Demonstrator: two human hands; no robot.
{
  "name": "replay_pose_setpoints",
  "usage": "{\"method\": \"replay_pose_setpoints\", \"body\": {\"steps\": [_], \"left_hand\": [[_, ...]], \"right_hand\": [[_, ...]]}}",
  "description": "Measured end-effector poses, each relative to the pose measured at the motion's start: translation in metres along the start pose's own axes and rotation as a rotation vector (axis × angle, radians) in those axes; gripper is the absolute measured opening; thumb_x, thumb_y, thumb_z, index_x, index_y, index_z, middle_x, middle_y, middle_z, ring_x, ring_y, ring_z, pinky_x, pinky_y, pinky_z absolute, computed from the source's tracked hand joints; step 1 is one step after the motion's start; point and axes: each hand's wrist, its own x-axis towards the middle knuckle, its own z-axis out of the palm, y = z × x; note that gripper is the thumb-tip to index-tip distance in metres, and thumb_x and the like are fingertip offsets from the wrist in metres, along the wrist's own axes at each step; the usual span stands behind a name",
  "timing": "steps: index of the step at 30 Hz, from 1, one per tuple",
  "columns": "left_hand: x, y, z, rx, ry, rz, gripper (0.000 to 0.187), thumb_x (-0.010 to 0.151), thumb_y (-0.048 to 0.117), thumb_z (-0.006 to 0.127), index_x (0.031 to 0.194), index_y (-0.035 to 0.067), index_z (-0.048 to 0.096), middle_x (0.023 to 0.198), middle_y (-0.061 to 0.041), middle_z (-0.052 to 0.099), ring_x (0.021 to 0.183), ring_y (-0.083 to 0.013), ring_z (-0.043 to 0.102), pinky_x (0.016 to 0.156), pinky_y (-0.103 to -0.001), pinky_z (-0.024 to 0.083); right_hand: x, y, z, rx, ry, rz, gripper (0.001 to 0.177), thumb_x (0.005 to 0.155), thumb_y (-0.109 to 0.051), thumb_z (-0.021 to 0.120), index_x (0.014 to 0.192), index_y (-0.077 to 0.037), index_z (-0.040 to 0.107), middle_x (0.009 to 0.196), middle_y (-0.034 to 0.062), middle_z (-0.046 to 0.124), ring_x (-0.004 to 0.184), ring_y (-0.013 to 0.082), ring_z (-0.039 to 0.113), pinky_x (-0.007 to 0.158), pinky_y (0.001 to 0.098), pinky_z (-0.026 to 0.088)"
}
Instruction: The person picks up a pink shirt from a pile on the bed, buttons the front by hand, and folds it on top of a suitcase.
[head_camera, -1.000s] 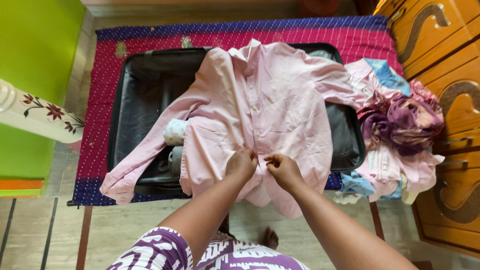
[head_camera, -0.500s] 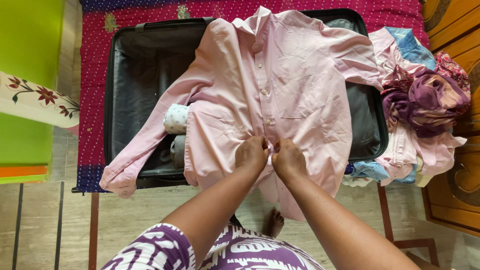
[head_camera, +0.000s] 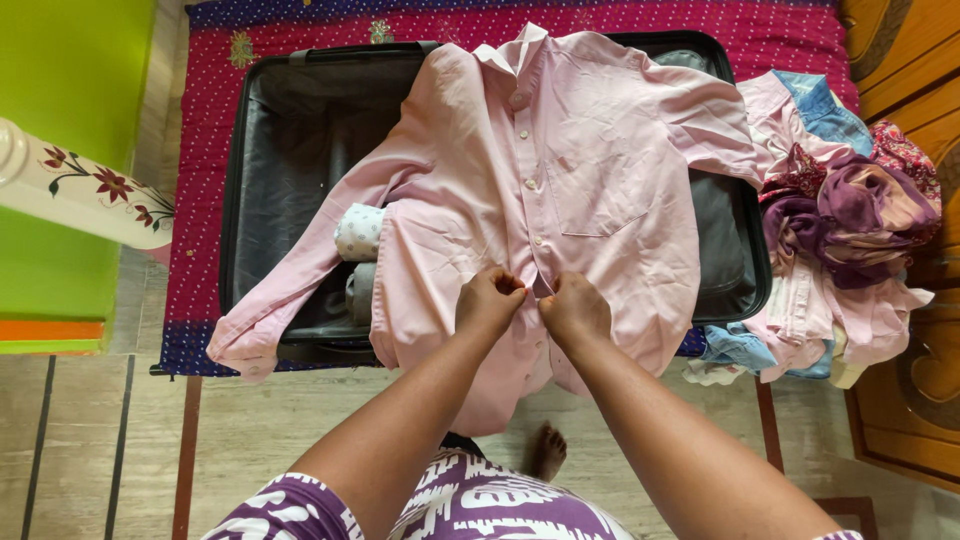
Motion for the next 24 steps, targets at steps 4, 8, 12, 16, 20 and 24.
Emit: {"method": "replay_pose_setpoints", "body": {"steps": [4, 8, 12, 16, 20, 24], "left_hand": [[-0.002, 0.008, 0.003, -0.109, -0.035, 0.001, 0.017, 0.079, 0.023, 0.079, 0.089, 0.009, 0.078, 0.086, -0.004, 0.080, 0.078, -0.0164, 0.076, 0.070, -0.031, 0.056], [-0.009, 0.024, 0.001, -0.127, -0.068, -0.006, 0.018, 0.080, 0.022, 0.080, 0.091, 0.007, 0.078, 0.086, -0.004, 0.079, 0.076, -0.0144, 0.074, 0.070, -0.029, 0.056], [-0.013, 0.031, -0.006, -0.209, -0.113, -0.065, 0.016, 0.082, 0.019, 0.079, 0.092, 0.006, 0.077, 0.085, -0.004, 0.078, 0.075, -0.0137, 0.072, 0.067, -0.030, 0.055], [-0.013, 0.029, -0.003, -0.241, -0.065, -0.004, 0.016, 0.081, 0.017, 0.079, 0.091, 0.005, 0.078, 0.084, -0.005, 0.080, 0.075, -0.0129, 0.073, 0.070, -0.029, 0.055], [-0.015, 0.030, -0.002, -0.102, -0.045, -0.043, 0.018, 0.081, 0.022, 0.079, 0.091, 0.008, 0.079, 0.084, -0.005, 0.079, 0.075, -0.0149, 0.074, 0.070, -0.030, 0.055], [-0.014, 0.029, -0.006, 0.002, 0.018, 0.007, 0.019, 0.079, 0.026, 0.078, 0.089, 0.010, 0.078, 0.086, -0.006, 0.079, 0.078, -0.0188, 0.075, 0.072, -0.033, 0.055]], "right_hand": [[0.000, 0.011, -0.011, 0.269, -0.076, 0.014, 0.021, 0.083, -0.021, 0.075, 0.099, -0.007, 0.076, 0.088, 0.0091, 0.077, 0.077, 0.0238, 0.073, 0.072, 0.0374, 0.055], [0.006, 0.033, -0.025, 0.566, -0.161, -0.033, 0.014, 0.085, -0.016, 0.082, 0.091, -0.003, 0.079, 0.080, 0.0056, 0.076, 0.068, 0.0120, 0.063, 0.062, 0.0284, 0.049], [0.014, 0.060, -0.033, 0.821, -0.284, 0.083, 0.012, 0.087, -0.009, 0.079, 0.093, 0.000, 0.076, 0.080, 0.0037, 0.074, 0.068, 0.0102, 0.063, 0.061, 0.0251, 0.049], [0.017, 0.077, -0.029, 0.909, -0.269, 0.058, 0.013, 0.085, -0.004, 0.074, 0.097, 0.001, 0.073, 0.084, 0.0037, 0.075, 0.070, 0.0104, 0.066, 0.062, 0.0241, 0.051], [0.014, 0.071, -0.021, 0.817, -0.199, -0.050, 0.017, 0.084, -0.009, 0.078, 0.100, -0.003, 0.074, 0.083, 0.0052, 0.074, 0.070, 0.0113, 0.065, 0.061, 0.0268, 0.051], [0.002, 0.046, -0.013, 0.441, -0.023, -0.177, 0.023, 0.082, -0.023, 0.081, 0.096, -0.006, 0.075, 0.085, 0.0067, 0.077, 0.073, 0.0160, 0.072, 0.067, 0.0318, 0.055]]}}
